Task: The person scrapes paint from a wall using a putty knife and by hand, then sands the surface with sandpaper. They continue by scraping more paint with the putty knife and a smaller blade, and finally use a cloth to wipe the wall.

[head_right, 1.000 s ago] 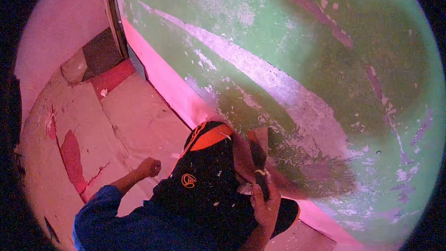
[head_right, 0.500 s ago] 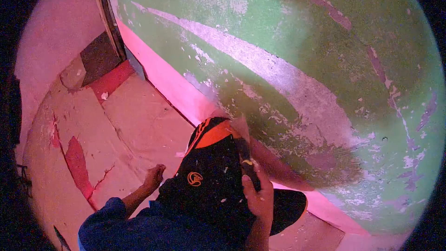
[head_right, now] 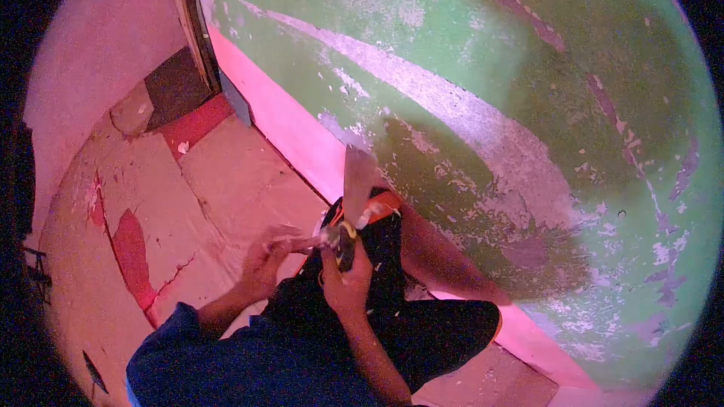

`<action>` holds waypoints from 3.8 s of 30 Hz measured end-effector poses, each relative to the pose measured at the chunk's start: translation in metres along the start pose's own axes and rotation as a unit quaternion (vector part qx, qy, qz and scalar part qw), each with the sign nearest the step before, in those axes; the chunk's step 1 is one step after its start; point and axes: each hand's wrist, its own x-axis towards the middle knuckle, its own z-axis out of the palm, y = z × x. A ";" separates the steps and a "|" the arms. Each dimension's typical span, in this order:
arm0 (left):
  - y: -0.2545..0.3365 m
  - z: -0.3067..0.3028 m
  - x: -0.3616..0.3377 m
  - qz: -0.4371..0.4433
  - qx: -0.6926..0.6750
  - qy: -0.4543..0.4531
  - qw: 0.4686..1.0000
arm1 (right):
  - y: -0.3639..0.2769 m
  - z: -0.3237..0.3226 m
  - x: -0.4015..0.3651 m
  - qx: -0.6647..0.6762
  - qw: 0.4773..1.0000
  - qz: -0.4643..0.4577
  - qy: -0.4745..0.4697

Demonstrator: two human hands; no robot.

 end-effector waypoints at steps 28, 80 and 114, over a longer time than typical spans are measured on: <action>-0.032 -0.144 -0.022 -0.045 0.166 0.184 0.968 | 0.072 0.094 0.023 -0.264 0.937 -0.081 -0.213; -0.009 -0.133 0.319 0.274 0.112 0.377 0.877 | -0.011 0.021 0.131 -0.149 0.982 0.029 -0.111; 0.051 0.051 0.106 0.148 -0.261 0.238 0.924 | -0.095 -0.091 0.005 0.106 0.989 -0.077 0.072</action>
